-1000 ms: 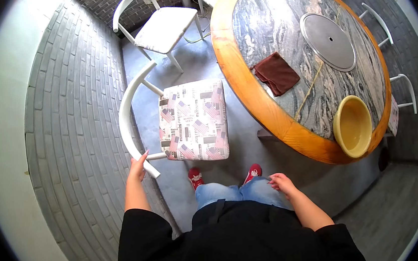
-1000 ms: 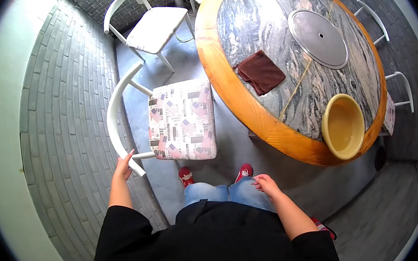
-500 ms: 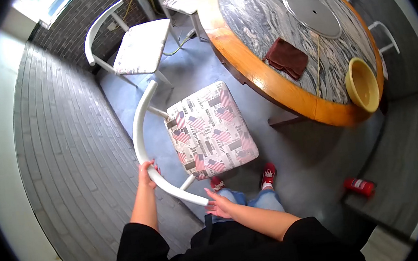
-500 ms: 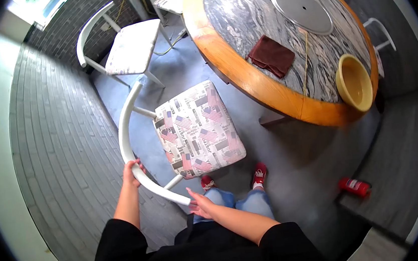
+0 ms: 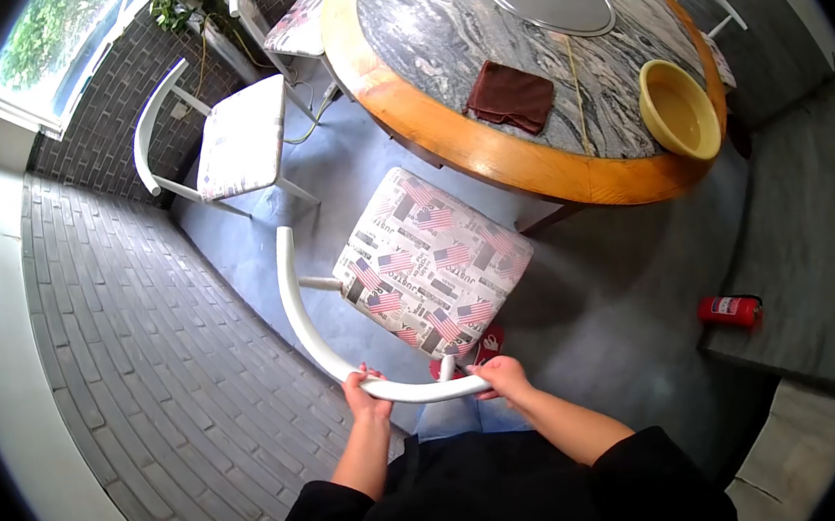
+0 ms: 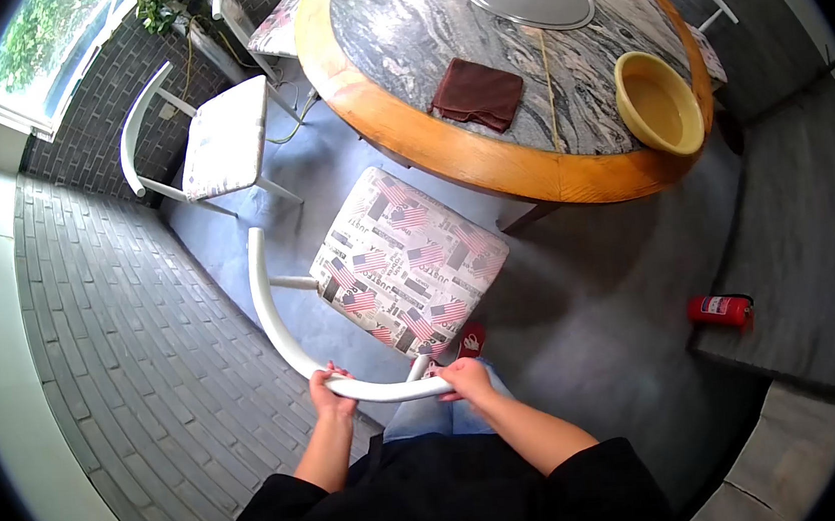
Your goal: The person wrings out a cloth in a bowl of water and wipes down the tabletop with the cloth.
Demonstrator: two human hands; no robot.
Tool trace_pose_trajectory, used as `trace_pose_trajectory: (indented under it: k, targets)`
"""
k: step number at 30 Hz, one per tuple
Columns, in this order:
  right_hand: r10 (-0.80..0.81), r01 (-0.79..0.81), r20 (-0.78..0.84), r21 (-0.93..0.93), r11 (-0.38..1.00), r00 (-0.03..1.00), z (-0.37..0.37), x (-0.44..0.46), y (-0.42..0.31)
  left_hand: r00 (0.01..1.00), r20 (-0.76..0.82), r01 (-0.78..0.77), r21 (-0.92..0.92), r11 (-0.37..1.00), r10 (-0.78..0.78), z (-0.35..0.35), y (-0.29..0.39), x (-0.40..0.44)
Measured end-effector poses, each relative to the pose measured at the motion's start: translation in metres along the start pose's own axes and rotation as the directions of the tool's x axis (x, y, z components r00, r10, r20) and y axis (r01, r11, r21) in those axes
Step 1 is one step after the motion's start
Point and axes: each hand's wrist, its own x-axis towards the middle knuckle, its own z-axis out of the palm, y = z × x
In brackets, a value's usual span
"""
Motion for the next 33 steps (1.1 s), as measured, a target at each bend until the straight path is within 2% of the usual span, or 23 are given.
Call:
trace_pose_trajectory:
  k: [4,10,12,13,15,16,17,19,20,21,22,23,24,25,26,27,29,30,31,33]
  targets:
    - [-0.018,0.016,-0.026,-0.081,0.997,1.0,-0.048,0.011,-0.028,0.999,0.022,0.042,-0.056,0.998,-0.041,0.02,-0.038,-0.021]
    - [-0.011,0.0,-0.078,-0.136,0.991,0.997,-0.114,0.022,-0.052,0.993,-0.029,0.114,0.058,0.992,-0.113,0.05,-0.07,-0.071]
    - [-0.004,-0.009,-0.123,-0.107,0.994,0.992,-0.127,0.018,-0.053,0.937,0.117,0.297,0.226,0.928,-0.329,0.033,-0.07,-0.057]
    - [0.016,-0.031,-0.143,-0.104,0.994,0.99,-0.13,0.018,-0.051,0.937,0.124,0.295,0.228,0.928,-0.328,0.032,-0.06,-0.055]
    - [0.022,-0.055,-0.19,-0.166,0.985,0.982,-0.129,0.018,-0.045,0.817,0.078,0.545,0.22,0.809,-0.571,0.032,-0.033,-0.045]
    - [0.015,-0.051,-0.207,-0.167,0.985,0.978,-0.128,0.021,-0.042,0.801,0.066,0.527,0.393,0.753,-0.595,0.026,-0.022,-0.035]
    - [0.013,-0.046,-0.208,-0.154,0.987,0.978,-0.126,0.021,-0.039,0.735,0.031,0.542,0.574,0.614,-0.678,0.02,-0.006,-0.019]
    - [-0.011,-0.03,-0.299,-0.135,0.99,0.954,-0.125,0.023,-0.035,0.621,-0.026,0.484,0.798,0.358,-0.783,0.037,0.032,-0.015]
    - [-0.039,-0.003,-0.319,-0.133,0.991,0.947,-0.125,0.025,-0.031,0.584,-0.061,0.34,0.924,0.175,-0.81,0.054,0.056,-0.017]
    - [-0.044,-0.004,-0.365,-0.132,0.991,0.93,-0.125,0.027,-0.028,0.499,-0.104,0.158,0.987,-0.028,-0.86,0.058,0.081,0.01]
    - [-0.075,-0.005,-0.438,-0.178,0.984,0.896,-0.121,0.025,-0.028,0.409,-0.146,-0.07,0.979,-0.191,-0.901,0.065,0.107,0.034]
    - [-0.108,-0.017,-0.544,-0.22,0.975,0.832,-0.116,0.022,-0.027,0.396,-0.199,-0.229,0.924,-0.307,-0.896,0.071,0.128,0.055]
    - [-0.203,-0.045,-0.667,-0.335,0.941,0.717,-0.106,0.02,-0.022,0.439,-0.23,-0.257,0.894,-0.367,-0.869,0.096,0.157,0.059]
    - [-0.236,-0.067,-0.751,-0.349,0.935,0.617,-0.104,0.02,-0.012,0.436,-0.233,-0.305,0.87,-0.387,-0.869,0.115,0.18,0.08]
    - [-0.263,-0.098,-0.822,-0.357,0.929,0.505,-0.091,0.02,-0.004,0.543,-0.136,-0.384,0.837,-0.389,-0.828,0.121,0.202,0.114]
    - [-0.228,-0.116,-0.836,-0.325,0.938,0.499,-0.062,0.016,0.003,0.628,-0.03,-0.449,0.802,-0.393,-0.778,0.119,0.224,0.144]
    - [-0.325,-0.118,-0.933,-0.344,0.932,0.153,0.0,-0.004,-0.003,0.793,0.199,-0.572,0.569,-0.591,-0.576,0.136,0.267,0.175]
    - [-0.277,-0.062,-0.941,-0.294,0.954,0.196,0.028,-0.008,0.004,0.796,0.335,-0.605,0.471,-0.642,-0.505,0.134,0.292,0.187]
    - [-0.271,-0.041,-0.946,-0.282,0.959,0.178,0.058,-0.005,0.017,0.761,0.48,-0.626,0.363,-0.691,-0.438,0.135,0.319,0.205]
    - [-0.371,0.032,-0.911,-0.371,0.928,0.18,0.117,-0.01,0.027,0.833,0.384,-0.55,0.5,-0.669,-0.399,0.131,0.358,0.249]
